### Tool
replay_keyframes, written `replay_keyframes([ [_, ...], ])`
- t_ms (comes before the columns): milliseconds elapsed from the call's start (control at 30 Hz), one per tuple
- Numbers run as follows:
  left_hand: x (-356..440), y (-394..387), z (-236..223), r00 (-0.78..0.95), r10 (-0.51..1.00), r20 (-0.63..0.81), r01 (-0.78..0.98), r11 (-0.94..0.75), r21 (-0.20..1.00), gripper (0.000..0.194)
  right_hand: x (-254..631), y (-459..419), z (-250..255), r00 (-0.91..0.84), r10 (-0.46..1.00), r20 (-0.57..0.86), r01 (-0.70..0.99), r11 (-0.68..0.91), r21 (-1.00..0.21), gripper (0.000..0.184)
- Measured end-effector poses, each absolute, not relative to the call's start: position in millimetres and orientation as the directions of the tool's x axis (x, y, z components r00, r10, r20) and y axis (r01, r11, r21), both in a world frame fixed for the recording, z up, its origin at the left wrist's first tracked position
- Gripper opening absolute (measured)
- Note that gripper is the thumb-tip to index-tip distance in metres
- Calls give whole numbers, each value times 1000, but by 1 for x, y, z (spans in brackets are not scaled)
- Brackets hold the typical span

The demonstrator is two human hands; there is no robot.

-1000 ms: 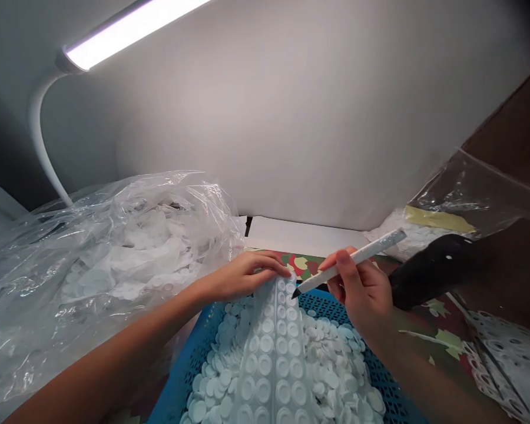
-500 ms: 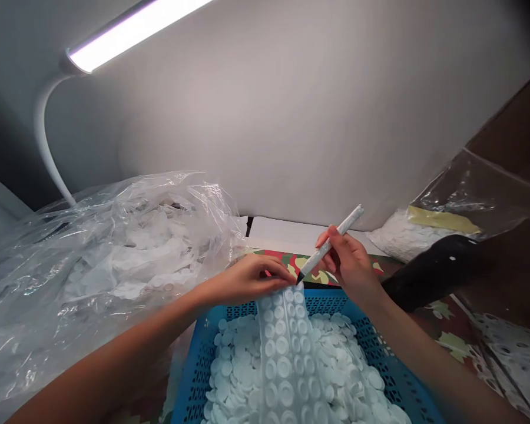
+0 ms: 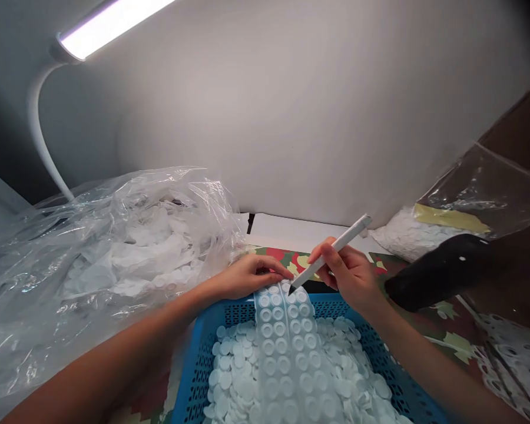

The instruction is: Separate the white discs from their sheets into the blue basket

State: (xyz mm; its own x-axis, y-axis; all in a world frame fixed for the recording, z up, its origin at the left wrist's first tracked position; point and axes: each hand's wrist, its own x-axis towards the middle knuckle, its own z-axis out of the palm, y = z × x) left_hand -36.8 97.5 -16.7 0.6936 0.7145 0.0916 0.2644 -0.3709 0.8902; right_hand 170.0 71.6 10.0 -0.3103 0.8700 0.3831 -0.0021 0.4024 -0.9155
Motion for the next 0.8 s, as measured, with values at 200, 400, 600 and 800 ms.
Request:
replay_keyframes([
  [200,-33,90,-9,680,716,155,250,-426,869,24,171,69,10,-143,903,405,-4,408,-913,36],
  [400,-36,75,28,703,656,275,163,-524,836,22,172,80,14,378,804,459,-97,527,-844,39],
  [600,-34,44,71,700,584,412,68,-628,775,23,191,74,42,219,813,540,-2,554,-832,42],
  [800,-41,-2,114,577,557,597,104,-775,623,26,239,36,47,-297,941,165,673,329,-663,32],
])
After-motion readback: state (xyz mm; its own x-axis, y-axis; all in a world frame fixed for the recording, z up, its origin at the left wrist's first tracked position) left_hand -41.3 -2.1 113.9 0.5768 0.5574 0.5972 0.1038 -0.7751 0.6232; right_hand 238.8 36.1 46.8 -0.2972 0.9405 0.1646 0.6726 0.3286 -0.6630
